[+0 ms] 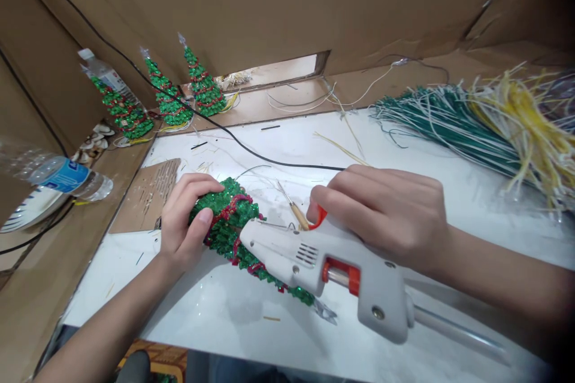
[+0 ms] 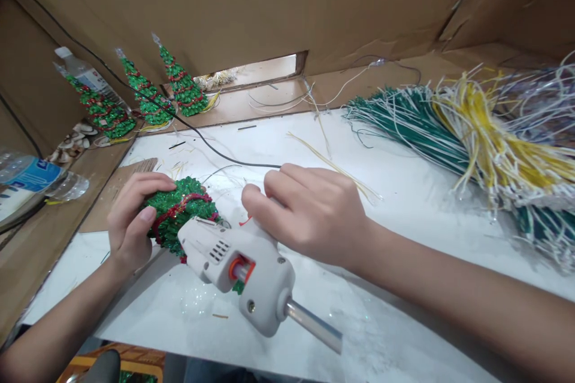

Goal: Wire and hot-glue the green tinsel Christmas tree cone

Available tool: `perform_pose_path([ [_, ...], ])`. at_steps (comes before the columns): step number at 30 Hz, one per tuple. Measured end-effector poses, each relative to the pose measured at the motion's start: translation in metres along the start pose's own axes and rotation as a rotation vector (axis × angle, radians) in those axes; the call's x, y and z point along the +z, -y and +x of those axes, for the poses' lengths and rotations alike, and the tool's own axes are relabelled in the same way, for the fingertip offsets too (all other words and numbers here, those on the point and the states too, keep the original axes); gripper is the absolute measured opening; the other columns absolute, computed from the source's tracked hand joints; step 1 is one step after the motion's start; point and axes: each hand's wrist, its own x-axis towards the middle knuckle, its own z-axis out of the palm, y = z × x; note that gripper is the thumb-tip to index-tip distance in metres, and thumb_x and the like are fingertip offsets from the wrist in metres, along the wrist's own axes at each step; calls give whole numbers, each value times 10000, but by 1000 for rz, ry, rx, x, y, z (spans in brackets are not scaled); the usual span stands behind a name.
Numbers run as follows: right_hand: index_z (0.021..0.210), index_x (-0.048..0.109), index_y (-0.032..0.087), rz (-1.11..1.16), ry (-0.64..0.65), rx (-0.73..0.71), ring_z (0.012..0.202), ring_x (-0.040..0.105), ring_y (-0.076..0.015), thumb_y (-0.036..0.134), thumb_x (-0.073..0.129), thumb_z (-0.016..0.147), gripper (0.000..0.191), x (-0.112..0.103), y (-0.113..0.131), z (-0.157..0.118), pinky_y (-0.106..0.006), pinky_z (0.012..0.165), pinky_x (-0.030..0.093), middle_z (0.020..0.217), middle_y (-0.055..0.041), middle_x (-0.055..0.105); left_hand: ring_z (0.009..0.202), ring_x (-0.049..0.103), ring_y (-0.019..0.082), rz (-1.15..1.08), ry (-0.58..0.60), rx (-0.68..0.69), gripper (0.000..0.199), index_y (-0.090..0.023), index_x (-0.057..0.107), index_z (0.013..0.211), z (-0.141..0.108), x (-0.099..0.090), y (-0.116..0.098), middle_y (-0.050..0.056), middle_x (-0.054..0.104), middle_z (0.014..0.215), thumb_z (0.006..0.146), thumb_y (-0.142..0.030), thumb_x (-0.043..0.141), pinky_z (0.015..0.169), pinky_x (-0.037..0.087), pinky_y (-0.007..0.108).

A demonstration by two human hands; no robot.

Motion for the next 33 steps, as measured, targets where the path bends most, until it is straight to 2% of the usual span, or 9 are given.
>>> perform_pose_path([
  [8, 828, 534, 220, -14, 8, 15, 560, 433, -107, 136, 416, 915, 169, 1, 1, -1, -274, 499, 217, 620, 26, 572, 943, 563, 228, -2, 2, 16, 250, -194, 616, 1004, 0, 0, 0, 69, 601, 995, 904, -307, 417, 821, 467, 396],
  [20, 790, 583, 229, -24, 39, 33, 542, 436, -100, 162, 360, 934, 273, 1, 1, -2, -297, 499, 220, 597, 16, 550, 952, 560, 225, -6, -4, 21, 250, -183, 620, 1011, 0, 1, 1, 72, 599, 1000, 898, -292, 426, 828, 462, 395],
  [26, 775, 563, 206, -39, -18, 10, 552, 423, -101, 175, 448, 923, 189, 2, 0, -2, -289, 489, 208, 598, 17, 548, 951, 558, 222, -6, 5, 21, 248, -183, 618, 1014, 0, 0, 1, 71, 597, 1000, 898, -286, 424, 828, 461, 392],
  [33, 792, 535, 203, -19, -21, -3, 565, 446, -102, 159, 434, 934, 179, 1, -2, -2, -279, 491, 223, 611, 17, 561, 949, 556, 219, -2, 7, 21, 243, -184, 617, 1014, 1, 0, 1, 72, 597, 1001, 895, -276, 426, 830, 457, 391],
])
